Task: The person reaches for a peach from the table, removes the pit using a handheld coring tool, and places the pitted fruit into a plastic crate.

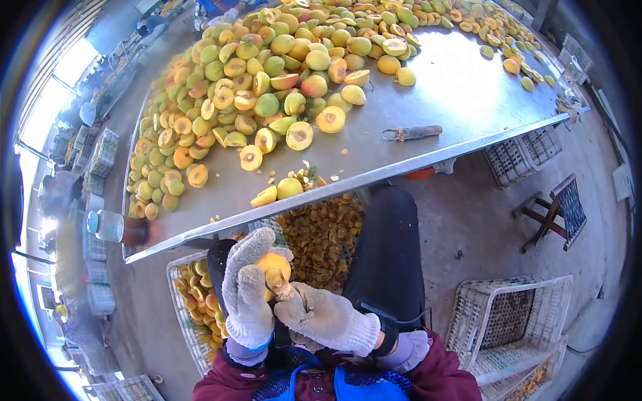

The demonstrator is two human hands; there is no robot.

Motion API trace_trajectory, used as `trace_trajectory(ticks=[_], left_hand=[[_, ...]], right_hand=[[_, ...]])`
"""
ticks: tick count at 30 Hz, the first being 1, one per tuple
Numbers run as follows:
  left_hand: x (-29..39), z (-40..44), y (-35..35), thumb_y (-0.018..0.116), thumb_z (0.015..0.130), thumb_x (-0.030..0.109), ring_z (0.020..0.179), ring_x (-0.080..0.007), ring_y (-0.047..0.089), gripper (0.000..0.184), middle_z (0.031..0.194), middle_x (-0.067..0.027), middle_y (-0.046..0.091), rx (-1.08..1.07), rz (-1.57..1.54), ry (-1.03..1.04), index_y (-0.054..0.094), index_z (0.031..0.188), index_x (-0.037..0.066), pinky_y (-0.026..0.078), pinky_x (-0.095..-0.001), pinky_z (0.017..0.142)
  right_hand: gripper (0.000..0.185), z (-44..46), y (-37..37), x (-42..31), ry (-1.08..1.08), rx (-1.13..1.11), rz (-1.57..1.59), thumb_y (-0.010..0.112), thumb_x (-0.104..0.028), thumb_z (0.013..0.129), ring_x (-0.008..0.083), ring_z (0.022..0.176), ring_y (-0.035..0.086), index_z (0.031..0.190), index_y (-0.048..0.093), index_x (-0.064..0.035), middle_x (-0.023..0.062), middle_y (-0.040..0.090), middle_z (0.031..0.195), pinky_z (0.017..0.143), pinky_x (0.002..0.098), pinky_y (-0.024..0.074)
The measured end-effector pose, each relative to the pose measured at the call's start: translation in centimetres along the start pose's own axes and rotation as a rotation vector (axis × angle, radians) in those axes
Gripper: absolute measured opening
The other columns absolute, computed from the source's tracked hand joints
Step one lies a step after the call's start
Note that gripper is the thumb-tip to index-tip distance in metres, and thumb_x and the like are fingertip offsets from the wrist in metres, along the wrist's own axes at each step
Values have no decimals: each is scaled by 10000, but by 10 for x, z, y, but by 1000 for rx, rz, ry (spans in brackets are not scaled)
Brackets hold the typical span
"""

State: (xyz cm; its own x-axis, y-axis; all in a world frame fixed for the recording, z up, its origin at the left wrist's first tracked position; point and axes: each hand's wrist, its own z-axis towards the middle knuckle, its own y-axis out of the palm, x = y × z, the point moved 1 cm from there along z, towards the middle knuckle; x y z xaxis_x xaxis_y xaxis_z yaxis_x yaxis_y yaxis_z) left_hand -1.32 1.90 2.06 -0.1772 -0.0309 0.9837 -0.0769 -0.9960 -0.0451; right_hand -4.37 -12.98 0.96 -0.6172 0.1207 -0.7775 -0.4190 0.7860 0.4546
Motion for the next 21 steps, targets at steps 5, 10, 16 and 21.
trace_trajectory(ticks=[5, 10, 16, 21], left_hand=[[0, 6, 4, 535, 960, 172, 1112, -306, 596, 328, 1242, -192, 580, -42, 320, 179, 584, 1239, 8, 461, -361, 957], [8, 6, 8, 492, 995, 391, 1069, -241, 599, 488, 1203, -143, 572, -71, 273, 54, 546, 1276, -4, 477, -341, 919], [-6, 4, 8, 590, 868, 149, 1153, -351, 554, 401, 1267, -188, 548, -116, 497, 211, 590, 1261, 68, 461, -406, 968], [-1, 2, 14, 624, 818, 107, 1100, -362, 595, 393, 1212, -198, 584, -84, 664, 477, 623, 1210, 69, 515, -404, 894]], right_hand=[[265, 0, -7, 6, 67, -97, 273, 546, -359, 976, 60, 478, 501, 1022, 538, -99, -21, 553, 636, 420, 206, 382], [270, -4, -13, -1, 60, -141, 302, 513, -381, 989, 46, 425, 434, 964, 533, -112, -25, 514, 608, 364, 204, 335], [344, 0, -10, 5, 176, -57, 270, 477, -452, 991, 54, 379, 394, 927, 532, -118, -3, 512, 597, 318, 202, 279], [367, -1, -23, 22, 225, -242, 479, 459, -445, 997, 77, 341, 393, 938, 543, -93, 13, 513, 593, 263, 216, 272]])
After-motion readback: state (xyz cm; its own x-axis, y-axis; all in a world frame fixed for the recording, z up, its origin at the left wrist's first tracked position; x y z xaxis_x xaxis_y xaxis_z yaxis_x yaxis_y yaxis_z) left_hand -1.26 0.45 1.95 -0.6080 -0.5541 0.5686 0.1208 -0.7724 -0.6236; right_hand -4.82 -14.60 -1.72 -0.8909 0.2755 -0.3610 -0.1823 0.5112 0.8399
